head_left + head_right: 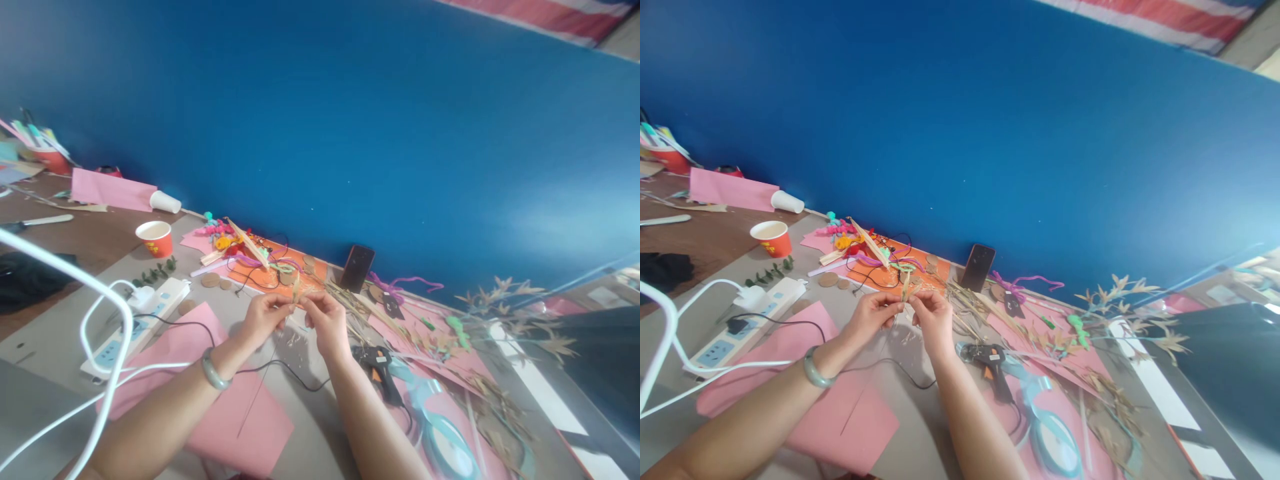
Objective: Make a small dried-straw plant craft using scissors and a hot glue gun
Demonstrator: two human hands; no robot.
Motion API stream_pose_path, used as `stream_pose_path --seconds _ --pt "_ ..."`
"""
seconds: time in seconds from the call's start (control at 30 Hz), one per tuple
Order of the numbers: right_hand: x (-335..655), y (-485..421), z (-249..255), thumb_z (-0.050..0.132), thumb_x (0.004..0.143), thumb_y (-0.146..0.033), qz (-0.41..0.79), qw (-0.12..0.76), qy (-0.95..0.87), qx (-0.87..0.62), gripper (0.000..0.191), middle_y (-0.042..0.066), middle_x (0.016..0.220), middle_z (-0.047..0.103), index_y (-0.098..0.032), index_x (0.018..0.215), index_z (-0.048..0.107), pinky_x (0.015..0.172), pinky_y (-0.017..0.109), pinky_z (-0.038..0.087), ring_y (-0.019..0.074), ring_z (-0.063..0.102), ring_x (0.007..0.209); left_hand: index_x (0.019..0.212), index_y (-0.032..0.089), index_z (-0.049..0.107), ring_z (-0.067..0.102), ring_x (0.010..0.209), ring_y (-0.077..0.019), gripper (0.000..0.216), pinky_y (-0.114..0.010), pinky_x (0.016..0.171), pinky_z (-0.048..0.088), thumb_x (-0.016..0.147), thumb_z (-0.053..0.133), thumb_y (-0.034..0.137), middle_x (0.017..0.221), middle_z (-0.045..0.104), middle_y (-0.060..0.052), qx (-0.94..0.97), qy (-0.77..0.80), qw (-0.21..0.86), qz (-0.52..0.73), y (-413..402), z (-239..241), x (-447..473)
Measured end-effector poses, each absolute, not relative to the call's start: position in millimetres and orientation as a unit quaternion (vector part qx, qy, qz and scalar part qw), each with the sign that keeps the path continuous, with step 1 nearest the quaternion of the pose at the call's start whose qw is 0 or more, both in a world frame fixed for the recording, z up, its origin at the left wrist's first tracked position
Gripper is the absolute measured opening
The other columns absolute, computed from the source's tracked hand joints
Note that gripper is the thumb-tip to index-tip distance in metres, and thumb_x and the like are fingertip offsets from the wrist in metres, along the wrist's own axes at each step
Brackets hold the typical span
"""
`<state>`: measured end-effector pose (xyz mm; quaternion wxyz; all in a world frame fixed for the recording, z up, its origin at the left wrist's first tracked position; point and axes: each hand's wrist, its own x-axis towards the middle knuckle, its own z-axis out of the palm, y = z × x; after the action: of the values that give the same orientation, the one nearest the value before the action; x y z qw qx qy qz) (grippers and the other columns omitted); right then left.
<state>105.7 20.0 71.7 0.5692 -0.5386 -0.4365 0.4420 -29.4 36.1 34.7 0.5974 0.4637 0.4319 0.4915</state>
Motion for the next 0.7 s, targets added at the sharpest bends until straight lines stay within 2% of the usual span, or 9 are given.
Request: stream_pose_path --seconds 0.27,0.7 --pt "106.1 21.1 68.9 0.077 0.064 -0.033 0.441 0.571 -0.439 -0.536 0.024 -0.005 0.052 0.055 -0.017 0.072 0.062 0.039 0.021 0.032 0.0061 0.041 0.039 0.073 0.014 0.061 0.045 0.038 -0.0065 0.025 -0.016 0.037 0.031 0.072 0.07 0.037 0.045 0.052 0.004 0.477 0.418 0.602 0.484 36.4 31.1 -29.9" --pt "104.8 19.7 68.8 0.074 0.067 -0.036 0.463 0.538 -0.464 -0.53 0.024 -0.003 0.057 0.057 -0.017 0.076 0.063 0.042 0.022 0.036 0.0074 0.044 0.043 0.069 0.013 0.06 0.042 0.036 -0.0051 0.024 -0.015 0.036 0.029 0.07 0.071 0.035 0.042 0.048 0.006 0.465 0.419 0.605 0.492 36.6 35.0 -30.9"
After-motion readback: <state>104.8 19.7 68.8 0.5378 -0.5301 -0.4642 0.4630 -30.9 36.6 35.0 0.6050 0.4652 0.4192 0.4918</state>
